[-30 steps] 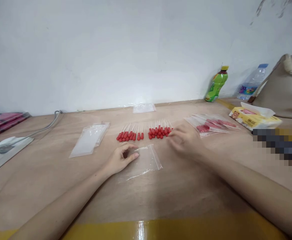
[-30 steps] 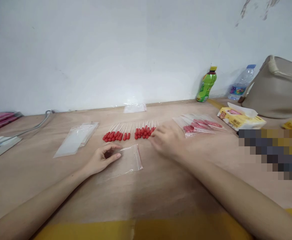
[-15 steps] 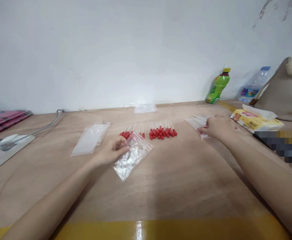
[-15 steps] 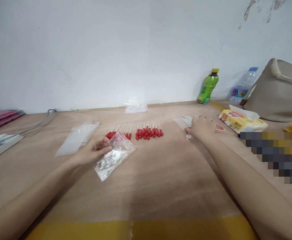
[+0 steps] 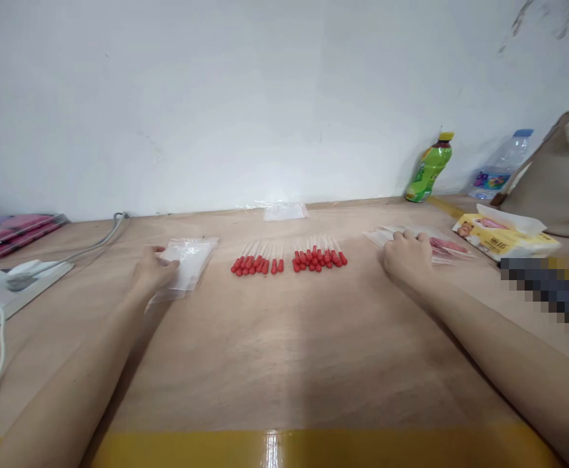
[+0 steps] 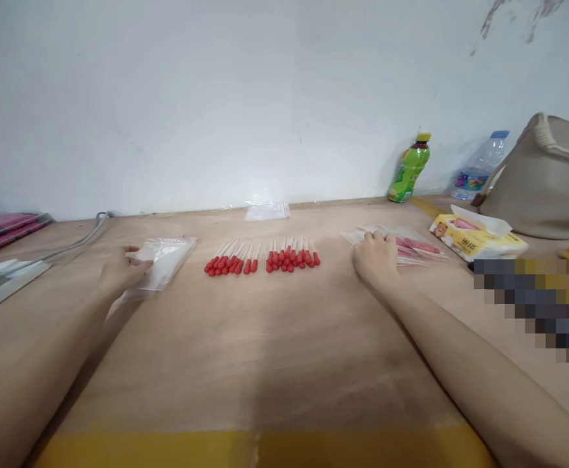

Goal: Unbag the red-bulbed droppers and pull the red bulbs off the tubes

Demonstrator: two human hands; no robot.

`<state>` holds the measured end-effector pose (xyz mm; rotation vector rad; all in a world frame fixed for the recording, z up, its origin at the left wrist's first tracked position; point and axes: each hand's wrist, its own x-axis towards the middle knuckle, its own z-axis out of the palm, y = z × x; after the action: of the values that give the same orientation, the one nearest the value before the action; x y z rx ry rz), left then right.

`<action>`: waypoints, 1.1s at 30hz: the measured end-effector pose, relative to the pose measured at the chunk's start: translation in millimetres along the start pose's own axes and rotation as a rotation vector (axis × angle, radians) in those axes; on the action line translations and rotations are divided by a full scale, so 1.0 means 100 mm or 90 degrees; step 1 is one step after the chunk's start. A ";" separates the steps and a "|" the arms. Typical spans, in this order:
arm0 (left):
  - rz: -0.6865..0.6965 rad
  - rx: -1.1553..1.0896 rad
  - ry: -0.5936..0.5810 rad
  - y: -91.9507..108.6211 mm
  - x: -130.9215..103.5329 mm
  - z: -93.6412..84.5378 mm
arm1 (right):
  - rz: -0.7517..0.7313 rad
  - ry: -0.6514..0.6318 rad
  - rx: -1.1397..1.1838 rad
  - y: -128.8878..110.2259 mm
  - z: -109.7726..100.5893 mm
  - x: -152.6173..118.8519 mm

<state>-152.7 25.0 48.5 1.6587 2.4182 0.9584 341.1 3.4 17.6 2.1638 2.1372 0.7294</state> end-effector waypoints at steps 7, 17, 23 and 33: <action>0.049 0.126 0.148 0.08 -0.07 0.02 | 0.169 0.117 0.084 0.07 -0.19 0.03; 0.258 -0.409 -0.288 0.95 -0.96 0.23 | 0.099 0.035 1.139 -0.43 -0.74 -0.16; 0.121 -0.682 -0.645 1.12 -1.58 0.43 | -0.085 -0.291 1.328 -1.16 -0.69 -0.65; 0.181 -0.520 -0.888 1.15 -1.33 0.42 | -0.316 0.247 0.685 -0.91 -0.61 -0.64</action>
<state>14.3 -44.1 35.6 1.4656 0.7589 0.3761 238.0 -70.6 21.9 1.5962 3.6566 -0.1350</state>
